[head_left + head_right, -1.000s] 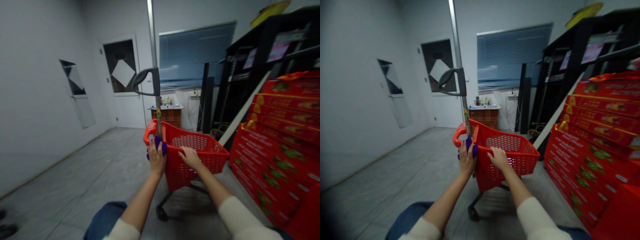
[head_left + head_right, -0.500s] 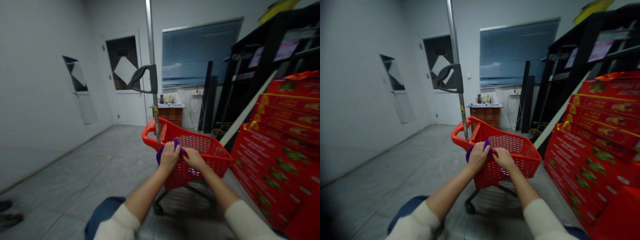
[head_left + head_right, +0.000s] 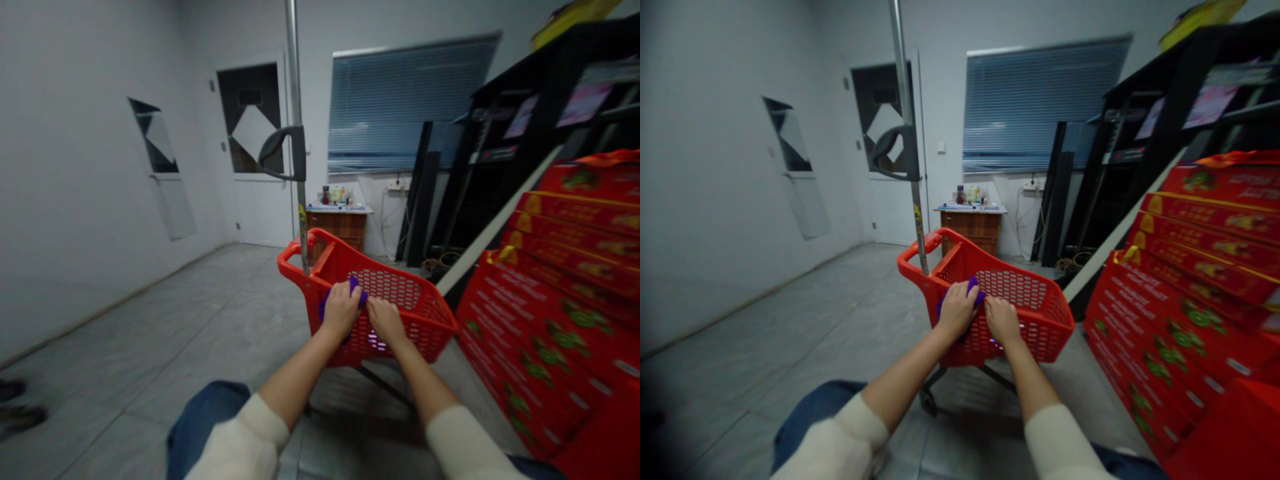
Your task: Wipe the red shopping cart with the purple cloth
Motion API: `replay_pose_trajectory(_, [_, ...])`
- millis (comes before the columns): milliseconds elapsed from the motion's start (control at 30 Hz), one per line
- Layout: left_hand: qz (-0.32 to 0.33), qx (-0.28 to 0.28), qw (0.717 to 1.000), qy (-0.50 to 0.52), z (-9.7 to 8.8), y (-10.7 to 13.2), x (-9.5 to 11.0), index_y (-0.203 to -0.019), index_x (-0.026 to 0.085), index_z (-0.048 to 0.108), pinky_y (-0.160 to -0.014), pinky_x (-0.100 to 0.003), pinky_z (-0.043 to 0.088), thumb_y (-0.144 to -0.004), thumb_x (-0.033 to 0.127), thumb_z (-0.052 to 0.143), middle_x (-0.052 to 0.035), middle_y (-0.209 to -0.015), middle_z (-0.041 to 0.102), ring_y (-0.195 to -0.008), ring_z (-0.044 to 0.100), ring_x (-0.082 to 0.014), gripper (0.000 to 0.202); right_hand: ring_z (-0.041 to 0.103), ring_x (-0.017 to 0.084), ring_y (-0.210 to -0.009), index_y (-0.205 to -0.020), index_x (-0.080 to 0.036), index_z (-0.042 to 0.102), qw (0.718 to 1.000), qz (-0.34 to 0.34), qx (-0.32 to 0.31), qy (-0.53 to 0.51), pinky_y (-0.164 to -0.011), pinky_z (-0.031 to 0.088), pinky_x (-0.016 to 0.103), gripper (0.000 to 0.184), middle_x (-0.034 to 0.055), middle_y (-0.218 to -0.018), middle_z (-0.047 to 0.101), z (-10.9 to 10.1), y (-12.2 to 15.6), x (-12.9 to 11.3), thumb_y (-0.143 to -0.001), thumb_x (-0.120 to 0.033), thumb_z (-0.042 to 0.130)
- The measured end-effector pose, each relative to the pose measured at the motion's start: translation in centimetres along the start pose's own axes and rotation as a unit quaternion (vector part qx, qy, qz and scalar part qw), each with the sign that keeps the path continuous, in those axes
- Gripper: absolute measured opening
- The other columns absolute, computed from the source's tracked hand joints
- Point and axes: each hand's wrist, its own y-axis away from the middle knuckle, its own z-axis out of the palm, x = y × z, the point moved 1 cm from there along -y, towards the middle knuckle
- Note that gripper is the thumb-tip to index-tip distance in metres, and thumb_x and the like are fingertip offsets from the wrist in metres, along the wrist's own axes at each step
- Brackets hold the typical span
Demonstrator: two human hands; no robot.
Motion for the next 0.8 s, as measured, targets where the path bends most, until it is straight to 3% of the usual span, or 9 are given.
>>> replay_pose_trajectory(67, [0.011,-0.021,1.0,-0.013,-0.9,-0.5,-0.7,-0.122,0.018,0.057,-0.1,-0.045,0.043,-0.085,0.027,0.062,-0.0147,-0.117,0.061,-0.11,0.057,-0.0279,0.038,0.061,0.019,-0.101,-0.111,-0.022,0.061,1.0,0.001,-0.003,0.005,-0.084,0.037,0.03,0.035,0.007,-0.11,0.07,0.0,0.1,0.0,-0.103,-0.028,0.028])
replay_pose_trajectory(233, [-0.069,0.005,0.996,-0.053,-3.5,-1.3,-3.5,-0.117,0.015,0.057,-0.094,-0.043,0.044,-0.084,0.027,0.064,-0.0139,-0.108,0.059,-0.104,0.056,-0.0284,0.035,0.062,0.019,-0.1,-0.108,-0.022,0.061,1.0,0.008,-0.008,0.021,-0.083,0.038,0.03,0.033,0.008,-0.107,0.07,0.1,0.0,-0.3,-0.102,-0.03,0.029])
replay_pose_trajectory(367, [-0.046,-0.003,0.998,-0.04,-2.9,-0.6,-2.6,-0.117,0.017,0.056,-0.096,-0.043,0.043,-0.08,0.03,0.071,-0.0128,-0.11,0.059,-0.106,0.055,-0.0281,0.042,0.063,0.02,-0.104,-0.114,-0.023,0.061,0.999,-0.011,-0.043,-0.013,-0.084,0.041,0.03,0.038,0.0075,-0.112,0.07,-0.5,-0.5,0.0,-0.102,-0.033,0.026])
replay_pose_trajectory(533, [0.005,-0.045,0.999,-0.031,-2.9,-0.8,-2.4,-0.114,0.019,0.058,-0.092,-0.039,0.046,-0.08,0.032,0.071,-0.0098,-0.104,0.06,-0.1,0.057,-0.0263,0.04,0.064,0.02,-0.105,-0.113,-0.028,0.064,0.996,-0.001,-0.087,-0.027,-0.086,0.043,0.032,0.043,0.0055,-0.113,0.071,-0.9,-0.5,3.6,-0.102,-0.037,0.024])
replay_pose_trajectory(700, [-0.048,0.014,0.997,-0.053,-3.8,-1.0,-4.6,-0.118,0.018,0.056,-0.099,-0.042,0.044,-0.081,0.027,0.069,-0.0122,-0.115,0.059,-0.109,0.056,-0.0271,0.04,0.063,0.022,-0.108,-0.122,-0.024,0.062,0.997,0.002,-0.079,-0.011,-0.09,0.042,0.034,0.044,0.0077,-0.116,0.071,0.0,0.3,5.3,-0.101,-0.034,0.024])
replay_pose_trajectory(800, [-0.067,0.035,0.996,-0.048,-2.7,-0.3,-3.9,-0.122,0.016,0.055,-0.102,-0.044,0.043,-0.081,0.027,0.068,-0.0158,-0.123,0.057,-0.114,0.055,-0.0288,0.045,0.061,0.023,-0.111,-0.13,-0.024,0.058,0.999,0.016,-0.032,-0.001,-0.094,0.041,0.038,0.045,0.0087,-0.123,0.068,0.7,0.8,4.2,-0.101,-0.033,0.025])
